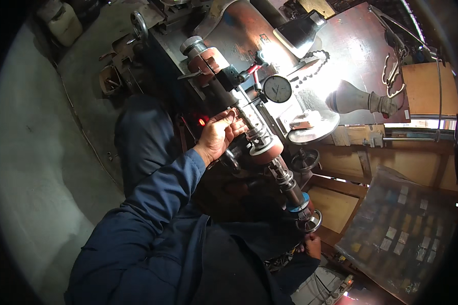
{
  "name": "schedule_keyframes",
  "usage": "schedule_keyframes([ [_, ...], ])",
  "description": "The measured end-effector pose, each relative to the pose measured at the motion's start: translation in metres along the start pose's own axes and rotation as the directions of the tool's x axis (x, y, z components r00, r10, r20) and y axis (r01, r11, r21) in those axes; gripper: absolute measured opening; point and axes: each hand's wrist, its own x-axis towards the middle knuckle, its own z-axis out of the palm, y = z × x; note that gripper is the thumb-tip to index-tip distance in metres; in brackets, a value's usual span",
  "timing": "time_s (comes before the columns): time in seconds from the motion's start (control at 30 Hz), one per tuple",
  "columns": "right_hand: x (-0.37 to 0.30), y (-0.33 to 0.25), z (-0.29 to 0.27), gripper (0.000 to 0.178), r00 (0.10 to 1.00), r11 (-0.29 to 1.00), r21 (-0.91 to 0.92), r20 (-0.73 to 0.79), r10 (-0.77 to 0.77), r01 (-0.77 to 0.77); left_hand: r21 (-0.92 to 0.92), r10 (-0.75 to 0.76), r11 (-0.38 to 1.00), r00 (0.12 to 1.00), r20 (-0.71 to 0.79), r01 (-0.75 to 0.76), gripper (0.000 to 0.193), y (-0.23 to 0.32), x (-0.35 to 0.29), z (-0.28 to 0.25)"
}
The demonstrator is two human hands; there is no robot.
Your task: The person places a camshaft into a grinding machine, uses a dial indicator to check the alignment, and then grinds the camshaft lobes using the grinding wheel.
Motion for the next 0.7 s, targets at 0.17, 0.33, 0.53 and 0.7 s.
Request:
schedule_keyframes([
  [0.17, -0.002, -0.024, -0.009, 0.029, 0.985, 0.981, 0.088, 0.013, -0.172, 0.170, 0.026, -0.009, 1.000, 0.999, -0.049, 0.010, 0.014, 0.002, -0.004, 0.014],
  [0.33, 0.023, -0.032, -0.015, 0.032, 0.971, 0.972, -0.015, -0.055, -0.233, 0.233, -0.004, -0.006, 1.000, 1.000, 0.024, 0.006, 0.013, -0.001, 0.003, -0.005],
  [0.53, 0.056, -0.030, -0.010, 0.032, 0.971, 0.980, -0.024, -0.132, -0.199, 0.198, 0.056, -0.001, 0.998, 0.996, -0.092, 0.006, 0.014, 0.004, -0.004, 0.015],
  [0.7, 0.100, 0.005, -0.013, 0.026, 0.922, 0.955, 0.031, -0.272, -0.275, 0.294, -0.026, 0.002, 1.000, 1.000, -0.009, -0.002, 0.012, -0.001, 0.001, -0.003],
])
